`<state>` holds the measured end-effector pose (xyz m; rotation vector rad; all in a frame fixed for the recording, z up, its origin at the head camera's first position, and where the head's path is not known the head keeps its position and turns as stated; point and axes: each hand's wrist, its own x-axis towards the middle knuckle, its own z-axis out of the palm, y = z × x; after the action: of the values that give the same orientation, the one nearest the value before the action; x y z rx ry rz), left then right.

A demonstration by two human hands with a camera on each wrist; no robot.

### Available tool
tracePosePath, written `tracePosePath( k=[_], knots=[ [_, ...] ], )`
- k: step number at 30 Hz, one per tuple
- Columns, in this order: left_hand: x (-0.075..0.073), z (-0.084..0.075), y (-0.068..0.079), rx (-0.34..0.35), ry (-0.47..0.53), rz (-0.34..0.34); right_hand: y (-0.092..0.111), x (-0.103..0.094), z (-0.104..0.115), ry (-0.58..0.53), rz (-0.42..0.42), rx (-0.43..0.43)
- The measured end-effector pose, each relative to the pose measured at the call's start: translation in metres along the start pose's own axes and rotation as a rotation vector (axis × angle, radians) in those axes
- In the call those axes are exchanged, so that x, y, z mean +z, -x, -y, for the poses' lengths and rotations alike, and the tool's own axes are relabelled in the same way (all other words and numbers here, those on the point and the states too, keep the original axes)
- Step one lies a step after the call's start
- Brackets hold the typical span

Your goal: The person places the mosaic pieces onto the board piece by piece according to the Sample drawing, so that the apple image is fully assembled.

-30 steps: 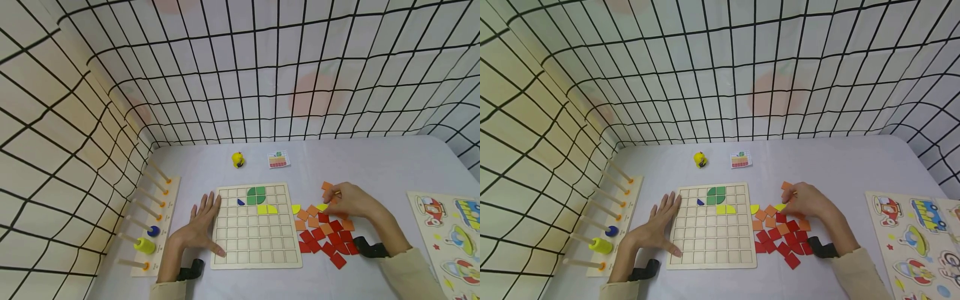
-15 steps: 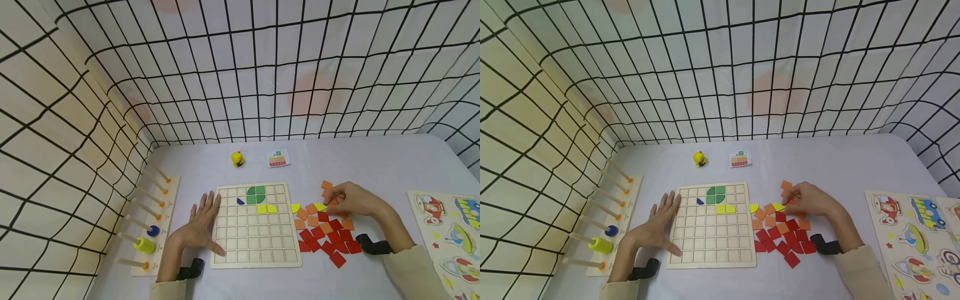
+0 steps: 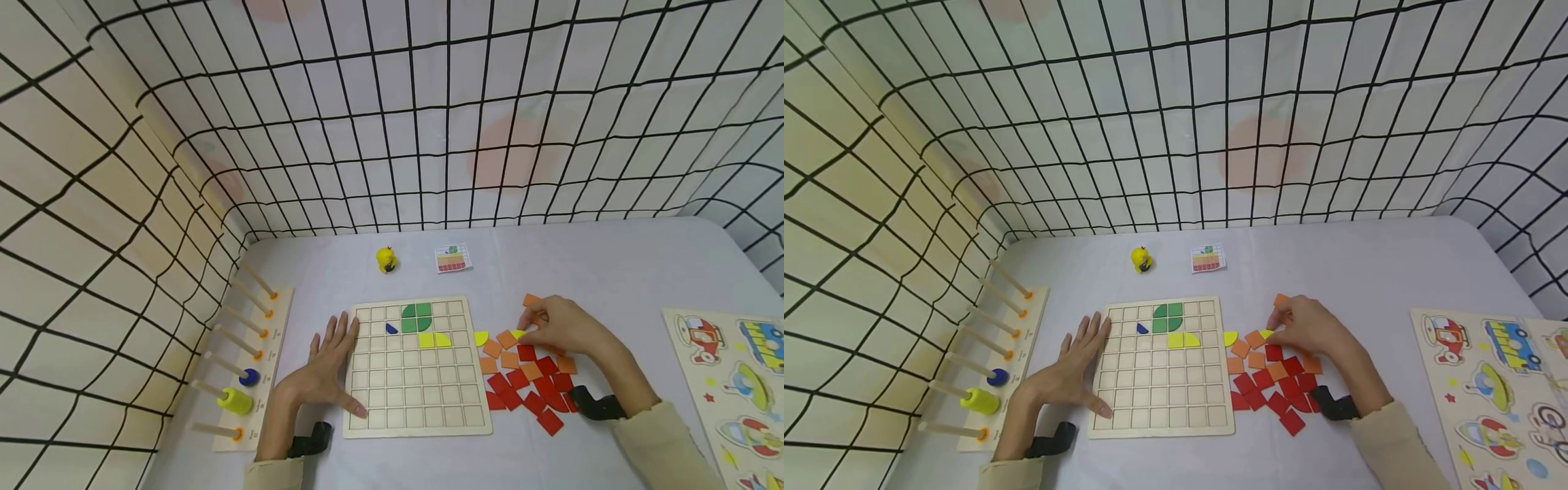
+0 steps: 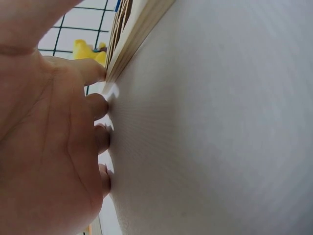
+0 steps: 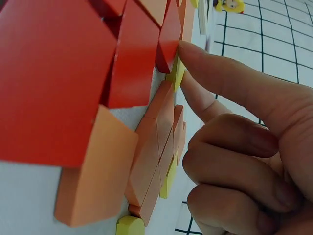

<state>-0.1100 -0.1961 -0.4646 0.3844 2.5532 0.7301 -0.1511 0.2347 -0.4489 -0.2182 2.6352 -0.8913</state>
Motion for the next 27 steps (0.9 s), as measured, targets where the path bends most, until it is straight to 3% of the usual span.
tracePosePath(
  k=[7,11,18,27],
  knots=[
    [-0.0005,0.0009,-0.0008,0.013,0.002,-0.008,-0.0029,-0.0007,-0.0001,0.017,-0.049,-0.048],
    [0.0000,0.0009,-0.0009,0.009,-0.002,-0.004,-0.0025,-0.0021,0.0002,0.048,-0.095,-0.012],
    [0.0003,0.0014,-0.0001,0.011,-0.003,-0.010,-0.0006,-0.0017,0.0034,0.077,-0.087,0.024],
    [0.0011,0.0020,-0.0011,0.010,-0.003,-0.012,-0.0022,-0.0003,0.0020,0.004,-0.085,0.016]
  ],
)
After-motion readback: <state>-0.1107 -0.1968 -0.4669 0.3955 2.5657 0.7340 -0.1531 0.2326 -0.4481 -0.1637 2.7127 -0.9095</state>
